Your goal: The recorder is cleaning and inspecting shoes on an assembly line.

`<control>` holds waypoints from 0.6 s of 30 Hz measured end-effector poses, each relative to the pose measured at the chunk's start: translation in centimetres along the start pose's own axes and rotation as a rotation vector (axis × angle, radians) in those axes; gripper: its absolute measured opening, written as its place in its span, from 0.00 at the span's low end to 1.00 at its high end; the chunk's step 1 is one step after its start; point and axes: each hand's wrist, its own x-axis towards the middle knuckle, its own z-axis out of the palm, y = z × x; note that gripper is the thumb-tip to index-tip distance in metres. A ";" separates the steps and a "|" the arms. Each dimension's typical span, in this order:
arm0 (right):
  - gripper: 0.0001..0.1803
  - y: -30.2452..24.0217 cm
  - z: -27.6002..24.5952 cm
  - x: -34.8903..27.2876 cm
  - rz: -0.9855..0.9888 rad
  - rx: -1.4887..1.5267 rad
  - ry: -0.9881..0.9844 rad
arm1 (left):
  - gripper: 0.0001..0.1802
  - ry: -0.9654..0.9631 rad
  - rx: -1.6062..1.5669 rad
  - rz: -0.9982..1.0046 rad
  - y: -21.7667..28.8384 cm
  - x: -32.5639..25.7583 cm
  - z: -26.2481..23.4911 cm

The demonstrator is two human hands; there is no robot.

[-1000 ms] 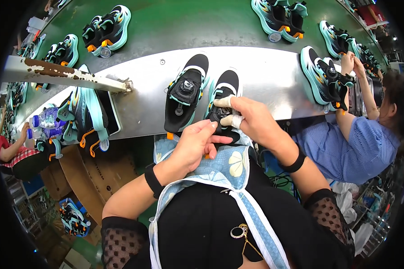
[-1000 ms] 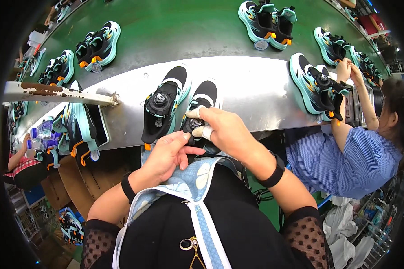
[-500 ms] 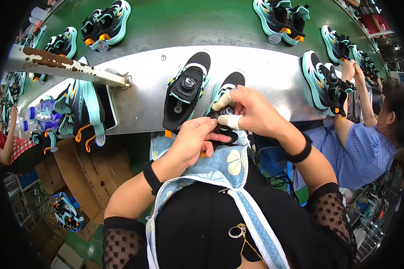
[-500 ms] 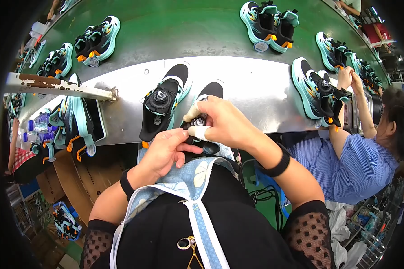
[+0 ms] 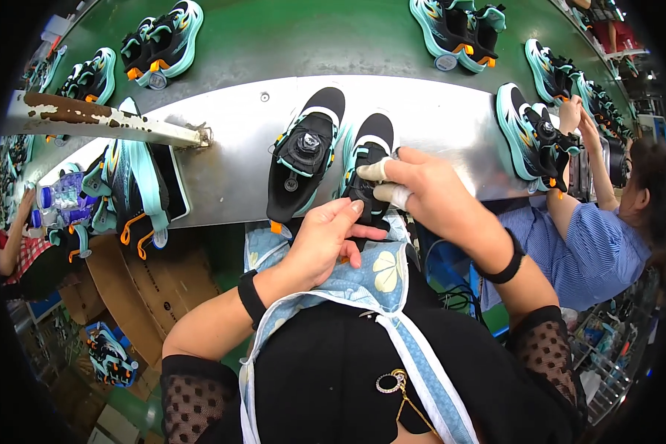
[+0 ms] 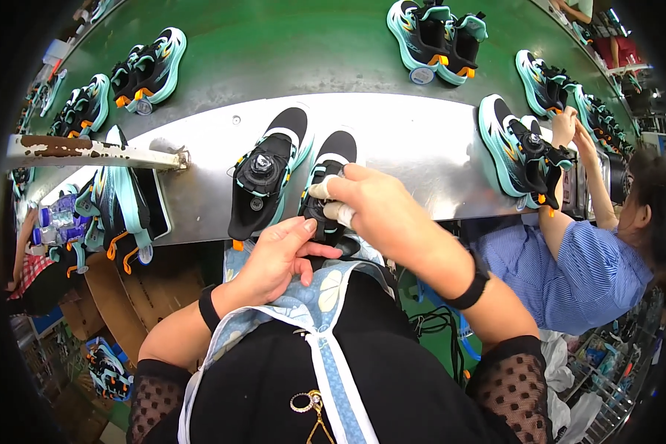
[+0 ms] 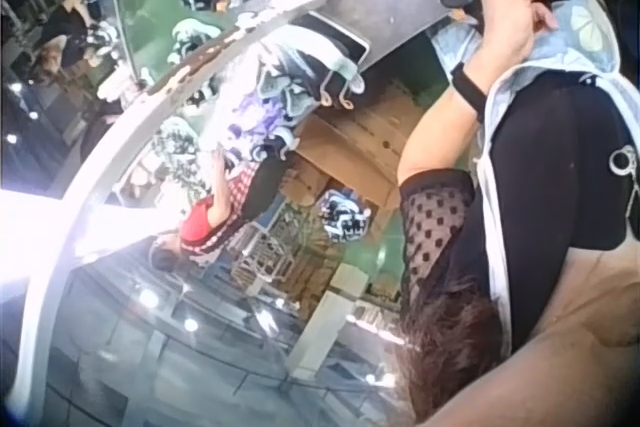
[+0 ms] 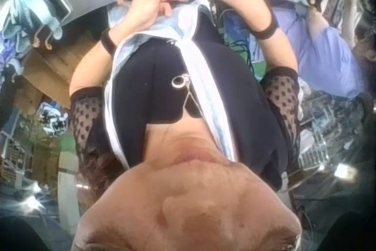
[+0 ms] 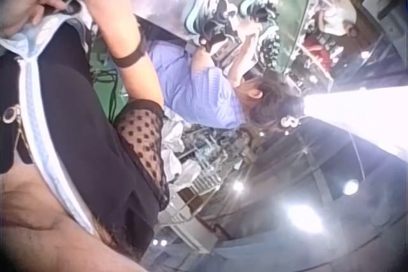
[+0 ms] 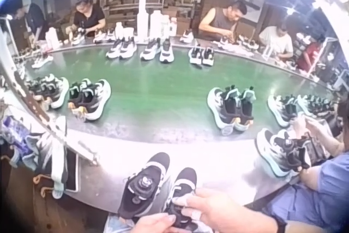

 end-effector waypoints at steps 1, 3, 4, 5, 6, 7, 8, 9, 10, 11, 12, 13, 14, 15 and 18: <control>0.15 0.0 0.8 -0.3 -0.009 -0.021 0.042 | 0.14 0.002 -0.004 -0.005 -0.1 -0.1 0.0; 0.16 -0.5 1.1 -1.0 0.002 -0.039 0.053 | 0.15 0.007 -0.010 -0.028 0.1 0.0 -0.1; 0.17 -0.6 1.1 -1.0 0.008 -0.060 0.069 | 0.15 0.009 -0.010 -0.037 0.3 0.1 -0.2; 0.19 0.6 1.4 -0.9 -0.024 0.066 0.098 | 0.16 0.006 0.006 -0.045 0.4 0.1 -0.5; 0.19 0.8 0.8 -0.6 -0.027 0.067 0.095 | 0.16 0.010 0.004 -0.042 0.4 0.1 -0.6; 0.21 0.6 -0.2 -0.2 0.088 0.127 -0.009 | 0.15 0.002 -0.010 -0.039 0.5 0.0 -0.7; 0.22 0.2 -0.8 0.3 0.200 0.187 -0.115 | 0.15 -0.004 -0.023 -0.033 0.6 -0.2 -0.8; 0.23 0.0 -1.3 0.8 0.172 0.126 -0.088 | 0.15 -0.003 -0.024 -0.027 0.9 -0.4 -0.7; 0.23 -0.1 -1.3 1.1 0.164 0.124 -0.089 | 0.15 0.010 0.132 -0.061 1.4 -1.0 -0.7; 0.23 -0.2 -1.3 1.5 0.138 0.130 -0.055 | 0.15 0.027 0.288 -0.093 2.0 -1.5 -0.7; 0.23 -0.1 -1.2 1.9 0.117 0.133 -0.018 | 0.15 0.027 0.290 -0.087 2.9 -1.8 -0.9; 0.22 0.5 -1.1 2.5 0.097 0.107 0.031 | 0.13 0.146 0.503 0.277 4.1 -2.6 -1.2; 0.23 1.8 -1.1 3.5 0.077 0.015 0.035 | 0.12 0.261 0.711 0.645 5.1 -3.0 -1.2; 0.23 2.3 -0.8 5.0 0.096 0.006 0.043 | 0.12 0.416 1.034 0.882 6.7 -2.6 -1.3; 0.24 5.0 2.6 8.3 0.001 -0.017 0.070 | 0.16 0.474 1.363 0.936 7.3 1.4 -2.5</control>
